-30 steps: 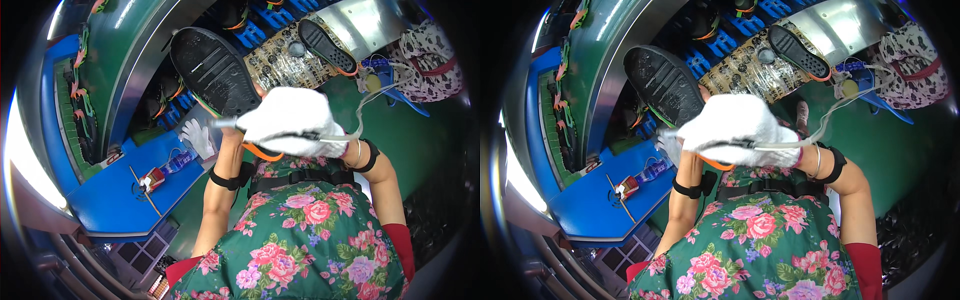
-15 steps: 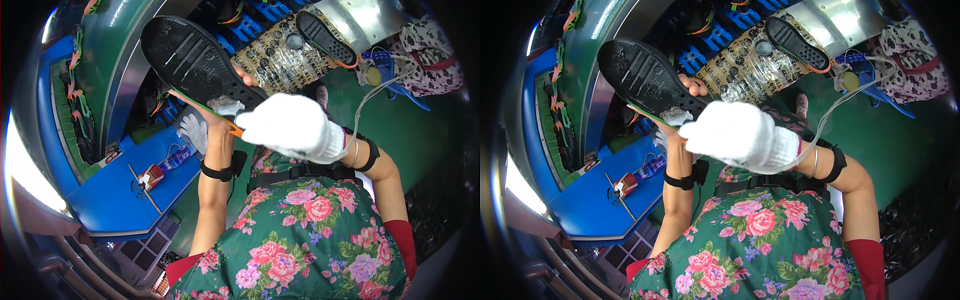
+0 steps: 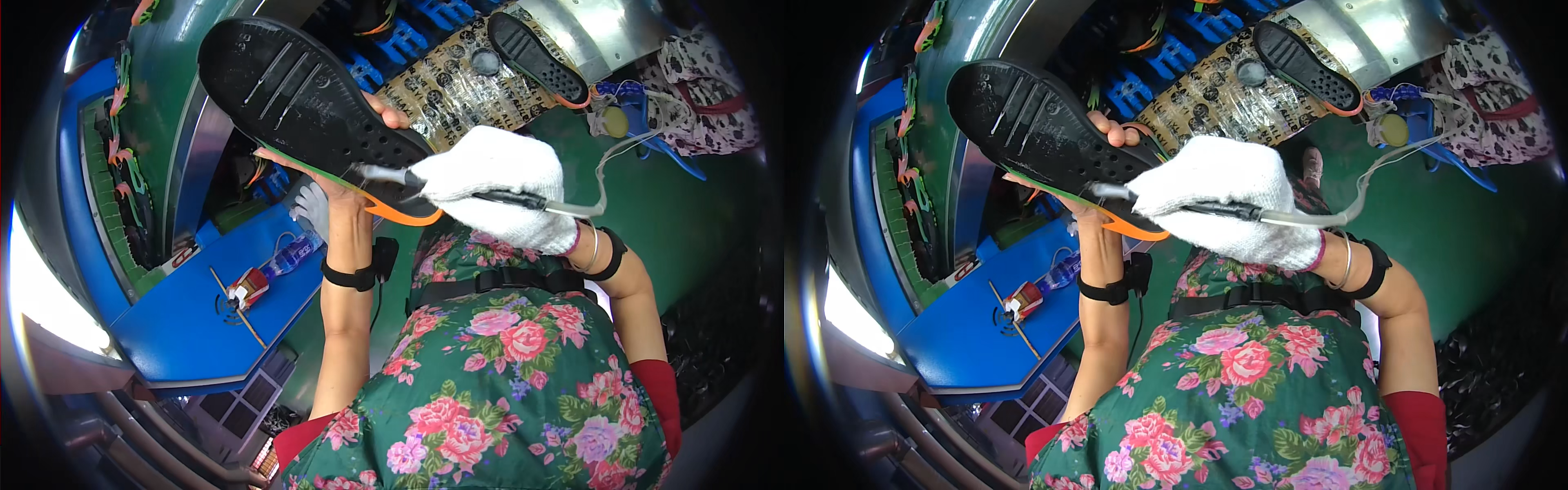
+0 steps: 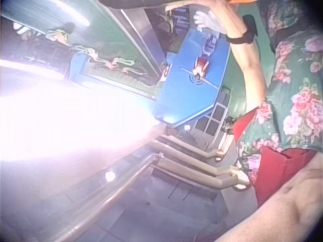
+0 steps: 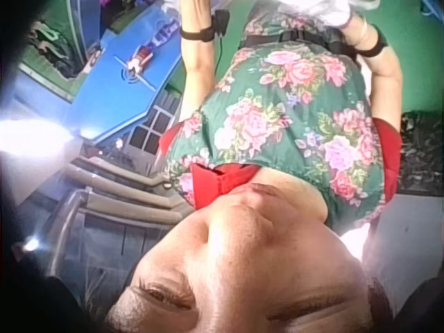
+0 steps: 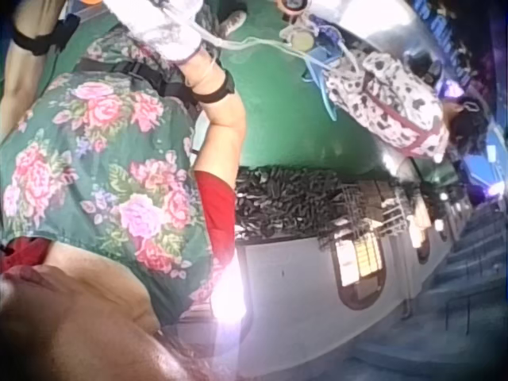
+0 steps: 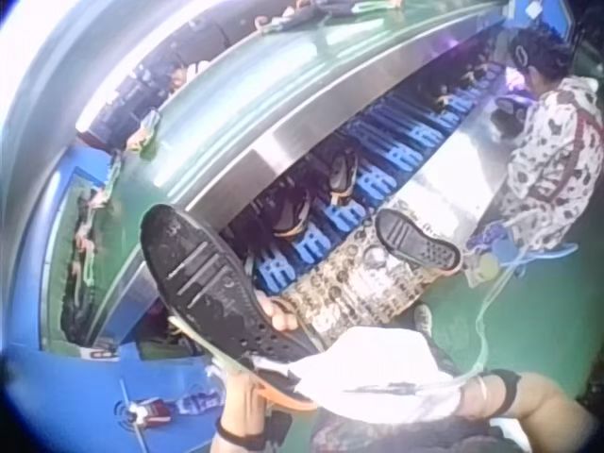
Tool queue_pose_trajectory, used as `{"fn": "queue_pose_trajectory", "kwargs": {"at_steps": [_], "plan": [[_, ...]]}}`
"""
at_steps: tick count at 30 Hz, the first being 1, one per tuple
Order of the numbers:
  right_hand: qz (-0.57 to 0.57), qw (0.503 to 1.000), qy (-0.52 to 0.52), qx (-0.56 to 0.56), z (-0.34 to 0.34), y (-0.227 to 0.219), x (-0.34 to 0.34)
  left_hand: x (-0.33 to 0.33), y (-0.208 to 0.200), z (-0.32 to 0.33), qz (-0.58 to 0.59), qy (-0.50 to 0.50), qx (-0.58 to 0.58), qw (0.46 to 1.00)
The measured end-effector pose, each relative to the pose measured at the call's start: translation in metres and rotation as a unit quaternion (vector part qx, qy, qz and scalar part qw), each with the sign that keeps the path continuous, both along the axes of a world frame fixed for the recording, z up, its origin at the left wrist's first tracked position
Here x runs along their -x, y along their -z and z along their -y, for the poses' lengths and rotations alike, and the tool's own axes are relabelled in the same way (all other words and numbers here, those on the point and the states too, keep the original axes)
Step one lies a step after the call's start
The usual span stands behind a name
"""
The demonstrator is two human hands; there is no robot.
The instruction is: The person picks up a shoe sole from a conveyor belt, applies liquid to its surface with a brush, and places the sole back onto the belt, repeating this process for several soles.
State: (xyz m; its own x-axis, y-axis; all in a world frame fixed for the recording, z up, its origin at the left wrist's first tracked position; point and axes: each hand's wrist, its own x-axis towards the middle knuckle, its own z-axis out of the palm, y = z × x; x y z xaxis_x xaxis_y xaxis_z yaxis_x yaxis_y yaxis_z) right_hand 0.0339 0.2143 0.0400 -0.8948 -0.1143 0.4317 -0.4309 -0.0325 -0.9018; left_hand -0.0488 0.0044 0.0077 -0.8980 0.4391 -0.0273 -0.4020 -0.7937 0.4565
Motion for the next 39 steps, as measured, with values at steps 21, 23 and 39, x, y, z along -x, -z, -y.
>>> {"fn": "queue_pose_trajectory", "kwargs": {"at_steps": [21, 23, 39], "plan": [[0.064, 0.997, 0.022, 0.043, 0.01, -0.002, -0.018, 0.03, -0.008, 0.005, -0.14, 0.046, 0.017, 0.989], [0.004, 1.0, 0.0, -0.008, 0.003, -0.006, -0.011, 0.03, -0.01, 0.006, -0.161, 0.039, 0.009, 0.986], [-0.096, 0.992, -0.002, -0.079, 0.008, -0.005, -0.014, 0.033, -0.007, 0.009, -0.104, 0.034, 0.076, 0.991]]}}
